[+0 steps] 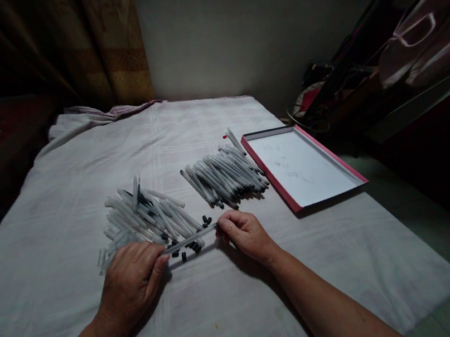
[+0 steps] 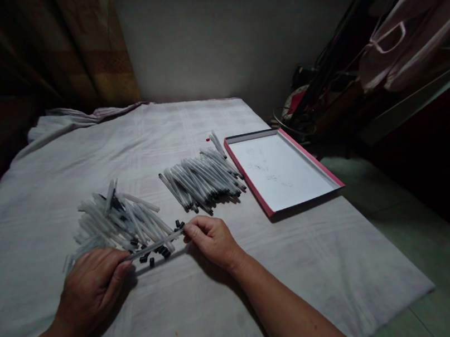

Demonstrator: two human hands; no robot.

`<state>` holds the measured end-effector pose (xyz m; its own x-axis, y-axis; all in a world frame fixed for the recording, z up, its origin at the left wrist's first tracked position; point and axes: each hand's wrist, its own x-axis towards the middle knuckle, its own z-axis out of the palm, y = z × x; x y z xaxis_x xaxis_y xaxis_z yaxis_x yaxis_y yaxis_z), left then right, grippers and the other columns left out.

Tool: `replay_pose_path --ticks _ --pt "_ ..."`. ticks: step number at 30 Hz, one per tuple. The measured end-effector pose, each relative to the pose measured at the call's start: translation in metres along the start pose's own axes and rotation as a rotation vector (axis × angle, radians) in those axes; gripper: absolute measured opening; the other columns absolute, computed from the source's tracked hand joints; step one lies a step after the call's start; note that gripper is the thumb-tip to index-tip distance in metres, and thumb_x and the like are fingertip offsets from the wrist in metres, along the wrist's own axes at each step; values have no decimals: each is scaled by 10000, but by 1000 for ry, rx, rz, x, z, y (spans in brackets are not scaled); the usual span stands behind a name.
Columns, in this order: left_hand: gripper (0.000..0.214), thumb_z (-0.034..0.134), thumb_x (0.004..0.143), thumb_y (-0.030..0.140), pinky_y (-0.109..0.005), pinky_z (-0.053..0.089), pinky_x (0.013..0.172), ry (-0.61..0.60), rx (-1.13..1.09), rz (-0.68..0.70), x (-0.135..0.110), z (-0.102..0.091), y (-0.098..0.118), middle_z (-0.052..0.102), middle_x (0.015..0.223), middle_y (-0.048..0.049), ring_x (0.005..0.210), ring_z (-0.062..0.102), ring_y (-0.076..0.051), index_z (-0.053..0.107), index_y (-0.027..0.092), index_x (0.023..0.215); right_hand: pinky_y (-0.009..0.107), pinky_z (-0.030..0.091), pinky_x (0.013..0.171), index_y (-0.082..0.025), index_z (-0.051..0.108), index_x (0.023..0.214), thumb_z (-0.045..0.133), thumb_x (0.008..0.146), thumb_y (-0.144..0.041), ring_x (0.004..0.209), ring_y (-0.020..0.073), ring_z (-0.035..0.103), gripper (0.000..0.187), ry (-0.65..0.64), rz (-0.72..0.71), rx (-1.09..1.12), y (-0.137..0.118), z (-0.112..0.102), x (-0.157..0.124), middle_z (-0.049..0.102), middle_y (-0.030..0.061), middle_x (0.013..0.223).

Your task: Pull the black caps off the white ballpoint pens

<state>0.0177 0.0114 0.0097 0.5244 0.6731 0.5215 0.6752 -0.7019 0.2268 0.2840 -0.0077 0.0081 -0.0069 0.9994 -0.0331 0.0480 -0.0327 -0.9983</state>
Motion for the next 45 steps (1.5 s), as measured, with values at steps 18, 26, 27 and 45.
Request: replay_pose_path --ticks 18,26,27,45 --pt "331 405 1001 416 -351 445 676 -39 10 -21 -2 5 -4 658 716 -27 681 611 -203 640 240 847 231 476 567 -187 676 802 738 768 -386 590 114 587 211 3 47 111 2 0 1 684 -5 696" --pt "318 419 1007 396 -336 442 675 -5 13 28 2 3 -2 660 714 -19 669 604 -193 634 232 839 244 475 548 -185 665 800 691 824 -455 568 124 585 272 21 62 84 5 1 3 676 12 688" --pt "314 422 1007 388 -335 439 676 -4 14 32 2 3 -2 660 715 -18 671 603 -193 635 228 841 245 470 542 -184 652 753 689 825 -460 555 124 578 288 25 59 67 5 2 3 668 11 664" --pt "268 440 1004 312 -365 466 723 36 5 37 4 -10 -3 683 716 -6 670 628 -184 621 227 825 280 506 645 -197 718 813 699 759 -367 669 163 636 179 221 -23 -44 12 5 7 704 13 718"
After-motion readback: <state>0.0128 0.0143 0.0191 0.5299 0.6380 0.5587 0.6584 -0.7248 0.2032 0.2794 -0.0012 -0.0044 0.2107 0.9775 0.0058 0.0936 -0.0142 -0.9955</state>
